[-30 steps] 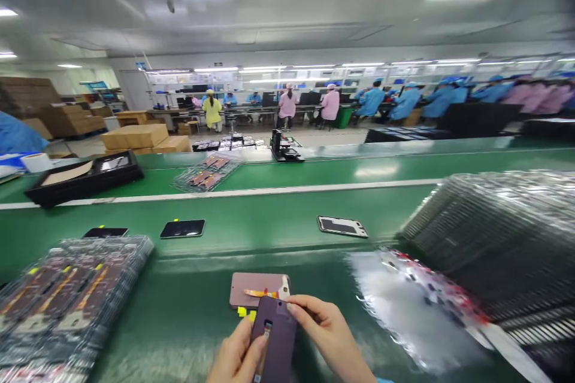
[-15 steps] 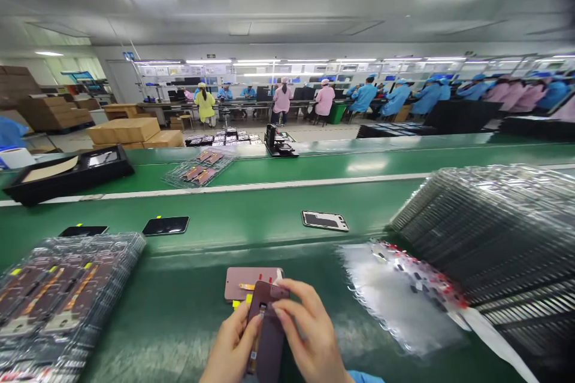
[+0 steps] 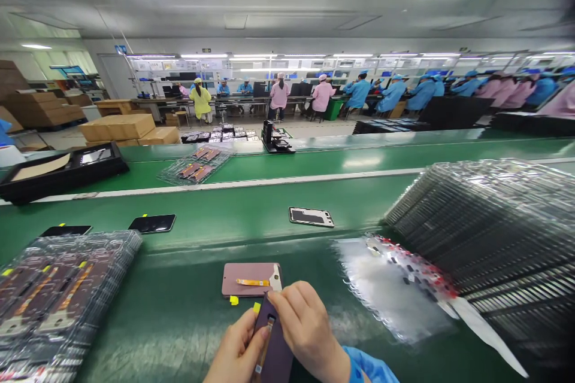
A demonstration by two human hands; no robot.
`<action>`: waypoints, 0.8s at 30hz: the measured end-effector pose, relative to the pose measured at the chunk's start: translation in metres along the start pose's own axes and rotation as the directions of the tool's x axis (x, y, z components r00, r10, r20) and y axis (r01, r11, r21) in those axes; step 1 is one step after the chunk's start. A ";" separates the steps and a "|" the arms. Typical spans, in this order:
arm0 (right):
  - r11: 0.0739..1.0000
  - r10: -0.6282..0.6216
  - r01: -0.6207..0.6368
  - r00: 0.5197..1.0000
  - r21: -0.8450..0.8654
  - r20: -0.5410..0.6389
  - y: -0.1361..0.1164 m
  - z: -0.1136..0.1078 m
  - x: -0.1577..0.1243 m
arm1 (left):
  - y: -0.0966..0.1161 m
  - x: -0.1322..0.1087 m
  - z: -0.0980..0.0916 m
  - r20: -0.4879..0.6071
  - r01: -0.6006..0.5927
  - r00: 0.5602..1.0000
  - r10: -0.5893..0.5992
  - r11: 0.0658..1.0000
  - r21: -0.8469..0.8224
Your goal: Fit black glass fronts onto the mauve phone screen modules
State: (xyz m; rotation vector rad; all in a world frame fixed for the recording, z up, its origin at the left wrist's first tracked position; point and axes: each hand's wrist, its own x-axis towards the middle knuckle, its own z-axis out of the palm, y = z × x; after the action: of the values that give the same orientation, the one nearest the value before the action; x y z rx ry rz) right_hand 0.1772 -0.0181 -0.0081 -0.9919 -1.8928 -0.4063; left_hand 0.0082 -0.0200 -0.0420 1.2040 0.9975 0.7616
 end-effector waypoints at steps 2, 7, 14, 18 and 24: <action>0.989 -0.138 0.138 0.990 -0.055 0.013 -0.009 -0.001 0.000 | 0.002 0.002 0.002 -0.022 -0.012 1.000 0.012 1.000 -0.002; 0.973 -0.233 0.232 0.972 -0.013 -0.020 -0.018 -0.006 0.003 | 0.018 0.004 0.004 0.023 -0.010 1.000 0.015 0.980 -0.199; 0.972 -0.223 0.214 0.971 0.099 0.085 -0.014 -0.004 0.003 | 0.032 0.008 -0.007 0.242 0.366 0.930 -0.276 0.758 -0.540; 0.950 -0.307 0.300 0.949 0.083 0.076 -0.019 0.001 0.000 | 0.035 0.021 -0.013 0.254 0.449 0.889 -0.382 0.836 -0.316; 0.942 -0.335 0.327 0.935 0.077 0.120 -0.020 -0.012 -0.007 | 0.043 0.028 -0.010 0.317 0.445 0.870 -0.377 0.877 -0.179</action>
State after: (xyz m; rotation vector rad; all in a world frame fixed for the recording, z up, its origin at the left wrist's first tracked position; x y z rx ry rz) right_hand 0.1706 -0.0414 -0.0056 -0.6744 -2.1885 -0.4899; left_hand 0.0112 0.0188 -0.0066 0.8088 0.8601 0.3501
